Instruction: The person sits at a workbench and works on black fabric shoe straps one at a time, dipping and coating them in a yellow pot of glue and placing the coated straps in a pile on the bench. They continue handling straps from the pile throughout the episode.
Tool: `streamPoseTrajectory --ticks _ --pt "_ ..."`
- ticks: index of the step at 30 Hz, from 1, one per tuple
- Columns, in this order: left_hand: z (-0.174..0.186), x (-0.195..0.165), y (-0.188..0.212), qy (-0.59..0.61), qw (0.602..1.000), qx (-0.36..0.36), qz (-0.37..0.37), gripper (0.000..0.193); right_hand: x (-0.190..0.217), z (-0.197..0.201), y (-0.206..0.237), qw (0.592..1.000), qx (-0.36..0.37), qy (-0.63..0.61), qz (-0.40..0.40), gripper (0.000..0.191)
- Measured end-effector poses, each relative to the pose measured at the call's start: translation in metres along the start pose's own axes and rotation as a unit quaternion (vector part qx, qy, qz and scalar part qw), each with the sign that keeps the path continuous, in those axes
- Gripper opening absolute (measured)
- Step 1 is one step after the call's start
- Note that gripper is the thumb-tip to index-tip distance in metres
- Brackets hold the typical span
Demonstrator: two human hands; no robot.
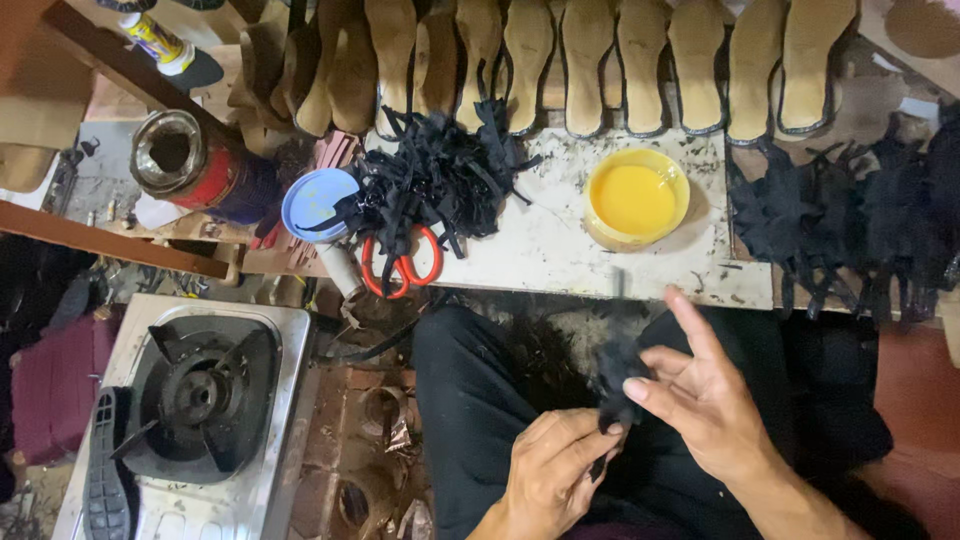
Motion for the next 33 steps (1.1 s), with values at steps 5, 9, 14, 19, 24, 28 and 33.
streamPoseTrajectory --ticks 5,9,14,19,24,28,33 --pt "0.012 0.019 0.01 0.168 0.982 0.051 0.065 0.042 -0.001 0.002 0.005 0.996 -0.047 0.07 0.0 0.099" --pt "0.006 0.069 0.028 0.361 0.872 -0.117 0.309 0.04 -0.005 -0.014 0.01 0.994 -0.023 0.105 -0.001 0.1" --pt "-0.011 0.09 0.033 0.339 0.871 -0.094 0.345 0.014 -0.007 -0.036 0.012 0.958 -0.005 0.286 -0.032 0.099" --pt "-0.007 0.113 0.06 0.35 0.815 -0.147 0.438 0.005 0.037 -0.044 0.005 0.925 0.024 0.372 0.066 0.08" --pt "-0.002 0.117 0.076 0.344 0.803 -0.155 0.461 0.004 0.121 -0.033 -0.013 0.764 -0.09 0.539 0.343 0.043" --pt "-0.011 0.111 0.079 0.357 0.79 -0.163 0.47 0.006 0.149 -0.031 -0.055 0.677 -0.117 0.616 0.385 0.057" --pt "-0.01 0.11 0.082 0.377 0.771 -0.188 0.478 0.017 0.149 -0.031 -0.082 0.657 -0.101 0.659 0.353 0.057"
Point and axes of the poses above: each hand's wrist, its own y-axis away from the middle knuckle, its own z-axis out of the back of the hand, x = y × z, the point moved 9 cm from there along -y, towards the middle knuckle, and after that the axes turned 8 degrees about -z, right-handed, at the moved point
